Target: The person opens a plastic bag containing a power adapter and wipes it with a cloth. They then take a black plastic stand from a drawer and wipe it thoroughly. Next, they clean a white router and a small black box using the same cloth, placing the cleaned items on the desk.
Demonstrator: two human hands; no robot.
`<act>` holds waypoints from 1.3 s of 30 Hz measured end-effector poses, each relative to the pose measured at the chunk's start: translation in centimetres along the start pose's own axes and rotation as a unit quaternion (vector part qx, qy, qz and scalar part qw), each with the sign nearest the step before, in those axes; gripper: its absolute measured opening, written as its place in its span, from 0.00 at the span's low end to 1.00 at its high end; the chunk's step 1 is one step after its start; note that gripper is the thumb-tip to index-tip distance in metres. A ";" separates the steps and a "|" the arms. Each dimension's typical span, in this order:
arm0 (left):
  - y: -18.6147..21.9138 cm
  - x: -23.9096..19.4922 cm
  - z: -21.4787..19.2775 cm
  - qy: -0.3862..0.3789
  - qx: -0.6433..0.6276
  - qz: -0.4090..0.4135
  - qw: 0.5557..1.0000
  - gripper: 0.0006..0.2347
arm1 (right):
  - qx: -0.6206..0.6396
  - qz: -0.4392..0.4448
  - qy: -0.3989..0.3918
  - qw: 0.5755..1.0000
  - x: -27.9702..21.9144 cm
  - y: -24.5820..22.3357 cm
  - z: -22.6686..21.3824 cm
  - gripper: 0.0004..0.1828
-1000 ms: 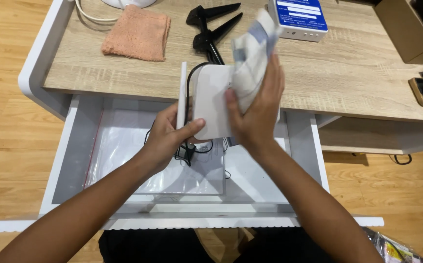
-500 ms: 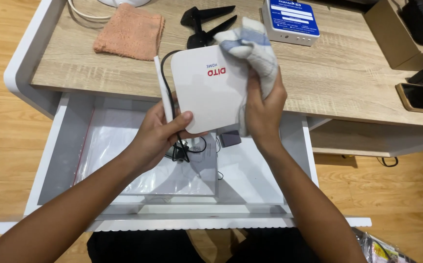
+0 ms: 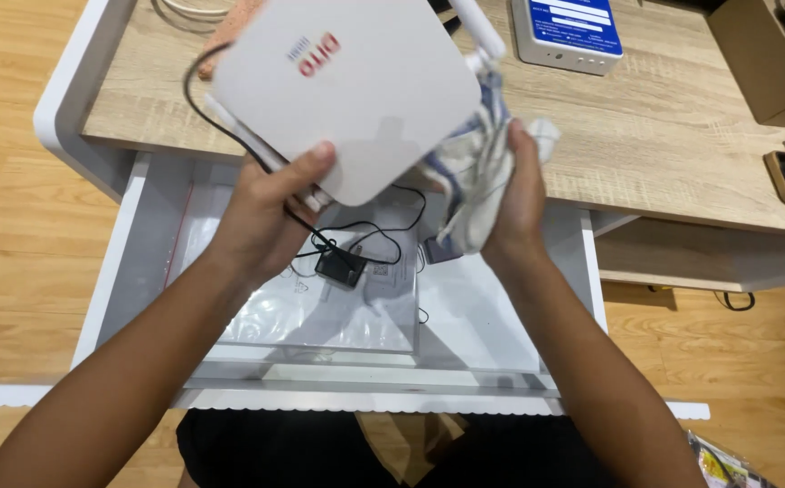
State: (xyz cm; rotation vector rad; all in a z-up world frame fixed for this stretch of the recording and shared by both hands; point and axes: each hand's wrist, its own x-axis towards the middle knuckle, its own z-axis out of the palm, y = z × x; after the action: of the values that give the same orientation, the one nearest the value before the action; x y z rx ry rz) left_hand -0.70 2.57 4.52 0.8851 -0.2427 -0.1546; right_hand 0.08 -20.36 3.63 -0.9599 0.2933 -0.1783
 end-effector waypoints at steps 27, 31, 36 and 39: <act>0.9 1.5 -0.5 0.198 0.002 -0.122 0.973 0.22 | -0.231 -0.166 -0.223 0.932 -5.2 -2.0 2.7 0.27; 0.8 1.0 1.1 0.184 -0.029 -0.188 0.964 0.22 | -0.305 -0.253 -0.152 0.906 -5.3 -2.5 2.6 0.21; 2.0 1.3 1.6 0.260 -0.003 -0.169 0.951 0.26 | -0.371 -0.263 -0.112 0.884 -4.8 -3.3 1.8 0.10; 3.0 1.7 0.9 0.240 0.062 -0.117 0.962 0.32 | -0.412 -0.241 -0.150 0.866 -4.4 -2.7 1.7 0.11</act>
State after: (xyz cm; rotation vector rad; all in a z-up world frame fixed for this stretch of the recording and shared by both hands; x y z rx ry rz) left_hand 0.74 3.38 7.66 1.0459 0.3094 -0.1414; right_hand -3.56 -19.34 7.52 -1.8899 -0.1987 -0.3695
